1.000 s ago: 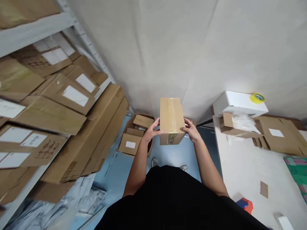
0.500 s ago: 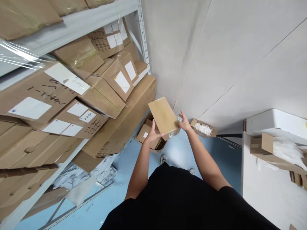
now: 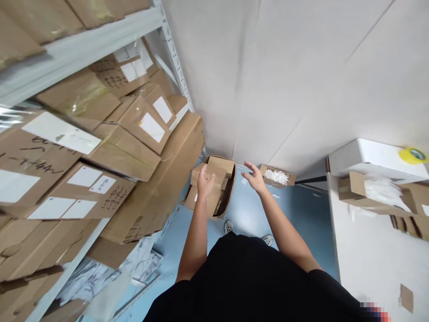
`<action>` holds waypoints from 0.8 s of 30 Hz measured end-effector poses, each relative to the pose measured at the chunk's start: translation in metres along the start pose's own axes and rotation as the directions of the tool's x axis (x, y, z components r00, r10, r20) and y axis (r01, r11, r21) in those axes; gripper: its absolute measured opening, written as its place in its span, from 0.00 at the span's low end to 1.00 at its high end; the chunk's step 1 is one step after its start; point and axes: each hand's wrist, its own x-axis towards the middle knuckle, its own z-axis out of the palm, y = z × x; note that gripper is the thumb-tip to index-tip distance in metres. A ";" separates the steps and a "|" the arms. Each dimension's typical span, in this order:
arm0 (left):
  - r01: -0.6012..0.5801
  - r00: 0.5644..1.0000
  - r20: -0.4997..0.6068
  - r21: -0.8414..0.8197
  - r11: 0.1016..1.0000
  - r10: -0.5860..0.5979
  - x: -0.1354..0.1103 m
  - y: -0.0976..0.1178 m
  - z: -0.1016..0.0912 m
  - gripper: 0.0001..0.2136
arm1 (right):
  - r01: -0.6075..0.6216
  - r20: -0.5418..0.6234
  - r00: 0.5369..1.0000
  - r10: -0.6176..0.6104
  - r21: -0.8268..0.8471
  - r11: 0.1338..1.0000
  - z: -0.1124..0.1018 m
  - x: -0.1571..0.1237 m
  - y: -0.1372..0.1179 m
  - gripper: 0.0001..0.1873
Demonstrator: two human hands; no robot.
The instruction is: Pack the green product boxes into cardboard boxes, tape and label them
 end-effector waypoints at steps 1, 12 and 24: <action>-0.017 1.000 0.021 -0.009 1.000 0.017 0.002 0.008 0.010 0.30 | 0.012 -0.019 1.000 -0.012 -0.003 1.000 -0.008 -0.003 -0.001 0.33; -0.089 0.909 0.402 -0.072 0.993 0.110 -0.021 0.078 0.202 0.29 | 0.061 -0.420 0.906 -0.042 0.034 0.998 -0.179 -0.065 0.017 0.31; -0.254 0.533 0.798 -0.166 0.953 0.281 -0.176 0.175 0.492 0.27 | 0.055 -0.844 0.534 0.052 0.096 0.994 -0.446 -0.233 0.065 0.32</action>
